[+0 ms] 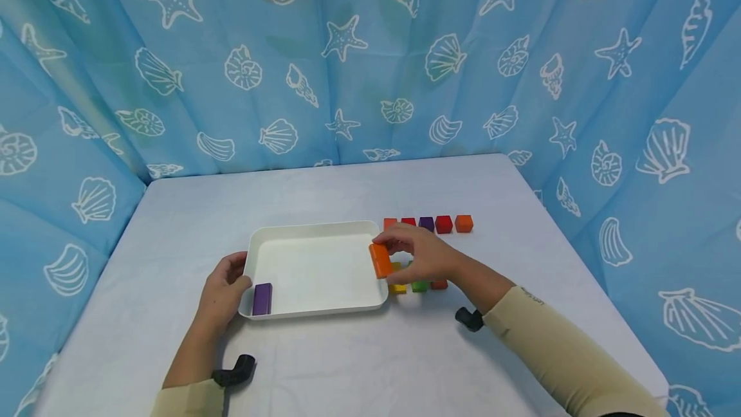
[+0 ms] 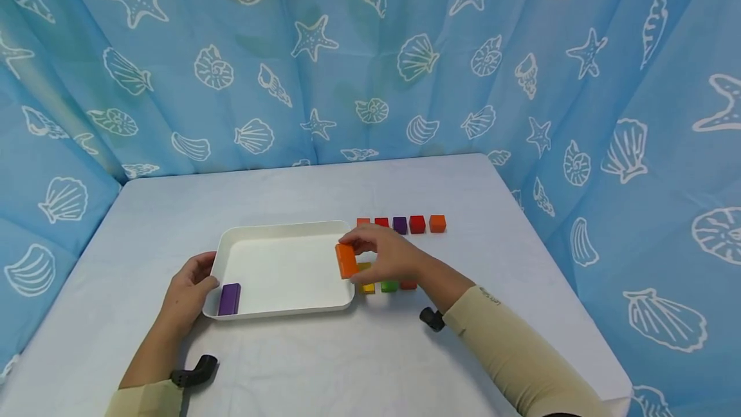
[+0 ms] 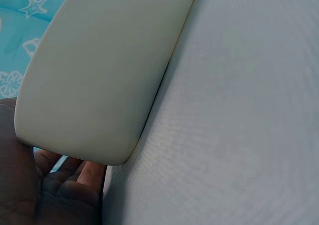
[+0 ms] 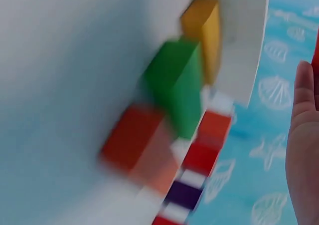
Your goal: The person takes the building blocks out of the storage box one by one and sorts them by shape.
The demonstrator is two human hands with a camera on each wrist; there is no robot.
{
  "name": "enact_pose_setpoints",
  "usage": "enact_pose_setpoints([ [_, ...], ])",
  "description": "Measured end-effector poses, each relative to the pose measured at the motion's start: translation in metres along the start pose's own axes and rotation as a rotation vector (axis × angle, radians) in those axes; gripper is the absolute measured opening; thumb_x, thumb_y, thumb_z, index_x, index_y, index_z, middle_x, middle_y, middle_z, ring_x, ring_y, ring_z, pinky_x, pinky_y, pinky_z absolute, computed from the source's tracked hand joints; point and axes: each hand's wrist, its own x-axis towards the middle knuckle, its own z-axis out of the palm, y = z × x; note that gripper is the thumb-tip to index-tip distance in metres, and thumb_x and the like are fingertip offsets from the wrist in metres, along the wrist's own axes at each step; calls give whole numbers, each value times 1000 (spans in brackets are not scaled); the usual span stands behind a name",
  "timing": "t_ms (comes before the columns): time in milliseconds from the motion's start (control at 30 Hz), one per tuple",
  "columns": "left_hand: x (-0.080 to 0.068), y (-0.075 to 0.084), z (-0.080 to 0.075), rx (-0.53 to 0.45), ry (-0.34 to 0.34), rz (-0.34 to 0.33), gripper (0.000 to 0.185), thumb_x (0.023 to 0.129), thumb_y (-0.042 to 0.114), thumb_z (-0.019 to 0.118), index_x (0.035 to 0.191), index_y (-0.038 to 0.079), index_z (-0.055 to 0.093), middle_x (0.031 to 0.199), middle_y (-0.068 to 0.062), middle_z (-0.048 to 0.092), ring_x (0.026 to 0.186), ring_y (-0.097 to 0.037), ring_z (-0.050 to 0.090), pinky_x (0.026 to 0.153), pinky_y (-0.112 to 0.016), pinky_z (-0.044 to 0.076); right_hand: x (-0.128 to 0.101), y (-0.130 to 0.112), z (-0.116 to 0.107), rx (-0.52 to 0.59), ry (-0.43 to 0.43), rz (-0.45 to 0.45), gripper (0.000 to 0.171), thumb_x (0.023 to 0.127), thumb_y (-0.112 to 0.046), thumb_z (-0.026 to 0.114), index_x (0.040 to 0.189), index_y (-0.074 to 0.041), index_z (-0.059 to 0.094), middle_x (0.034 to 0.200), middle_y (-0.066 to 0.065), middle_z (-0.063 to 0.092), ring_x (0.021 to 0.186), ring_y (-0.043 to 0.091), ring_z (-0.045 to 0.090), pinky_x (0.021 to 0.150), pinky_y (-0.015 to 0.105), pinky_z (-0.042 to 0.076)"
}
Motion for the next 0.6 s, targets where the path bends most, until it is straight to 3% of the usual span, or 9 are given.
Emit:
enact_pose_setpoints([
  [100,0,1,-1,-6,-4,-2,60,98,1,51,158,0,42,157,-23,47,149,-41,42,123,-57,33,-22,9,-13,-3,46,36,70,75,-9,94,139,-5,65,133,4,64,118,27,65,99,58,58],
  [367,-1,1,1,3,-9,17,60,99,1,50,158,-1,41,157,-24,47,150,-42,40,123,-57,33,-76,43,-38,-44,147,105,69,74,-9,94,137,-5,66,129,5,65,114,26,64,105,53,55],
  [600,-2,3,2,18,8,-5,61,98,2,51,158,1,41,159,-22,46,151,-41,39,123,-58,32,-100,68,-59,-180,185,281,68,74,-16,95,135,-8,65,126,5,64,113,26,61,105,48,55],
])
